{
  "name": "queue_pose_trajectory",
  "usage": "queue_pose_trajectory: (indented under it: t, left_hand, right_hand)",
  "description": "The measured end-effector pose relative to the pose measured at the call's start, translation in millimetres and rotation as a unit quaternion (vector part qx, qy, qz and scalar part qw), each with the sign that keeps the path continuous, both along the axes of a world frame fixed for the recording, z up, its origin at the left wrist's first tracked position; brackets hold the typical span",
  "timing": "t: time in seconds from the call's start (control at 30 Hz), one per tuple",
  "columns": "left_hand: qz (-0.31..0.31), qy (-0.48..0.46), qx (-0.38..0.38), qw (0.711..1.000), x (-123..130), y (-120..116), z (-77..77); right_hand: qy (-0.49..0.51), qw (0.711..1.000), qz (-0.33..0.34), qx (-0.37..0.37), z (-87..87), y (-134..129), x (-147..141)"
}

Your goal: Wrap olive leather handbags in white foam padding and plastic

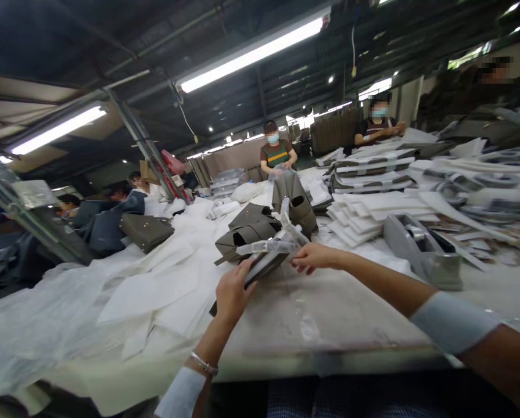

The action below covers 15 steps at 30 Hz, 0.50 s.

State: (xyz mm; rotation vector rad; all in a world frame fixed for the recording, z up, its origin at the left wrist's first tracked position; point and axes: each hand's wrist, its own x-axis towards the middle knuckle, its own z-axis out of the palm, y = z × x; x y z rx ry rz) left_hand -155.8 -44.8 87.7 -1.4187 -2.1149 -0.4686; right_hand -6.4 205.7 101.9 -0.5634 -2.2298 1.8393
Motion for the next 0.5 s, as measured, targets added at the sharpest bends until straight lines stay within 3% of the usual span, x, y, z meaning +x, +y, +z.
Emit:
queue_pose_trajectory:
  t: [0.07, 0.13, 0.2, 0.27, 0.33, 0.43, 0.5]
  left_hand:
    - [-0.040, 0.032, -0.020, 0.998, 7, -5, -26.0]
    - [-0.072, 0.071, -0.026, 0.995, 15, -8, -52.2]
    - [-0.081, 0.100, -0.005, 0.992, 22, -9, -72.0]
    - [-0.079, 0.113, 0.024, 0.990, 25, -10, -83.1]
    - [-0.078, 0.118, 0.048, 0.989, 24, -9, -87.4]
    - [-0.079, 0.120, 0.076, 0.987, 23, -9, -88.3]
    - [-0.073, 0.117, 0.087, 0.987, 24, -9, -89.0]
  right_hand:
    - [-0.005, 0.997, -0.026, 0.079, 5.7, 9, 25]
    - [0.026, 0.968, -0.139, 0.209, 11.6, 23, 42]
    - [0.081, 0.897, -0.279, 0.333, 18.5, 42, 45]
    - [0.112, 0.834, -0.361, 0.401, 25.7, 66, 36]
    - [0.086, 0.813, -0.393, 0.420, 31.7, 93, 23]
    - [-0.024, 0.819, -0.439, 0.369, 35.3, 128, 9]
    - [-0.065, 0.806, -0.477, 0.344, 33.2, 146, 6]
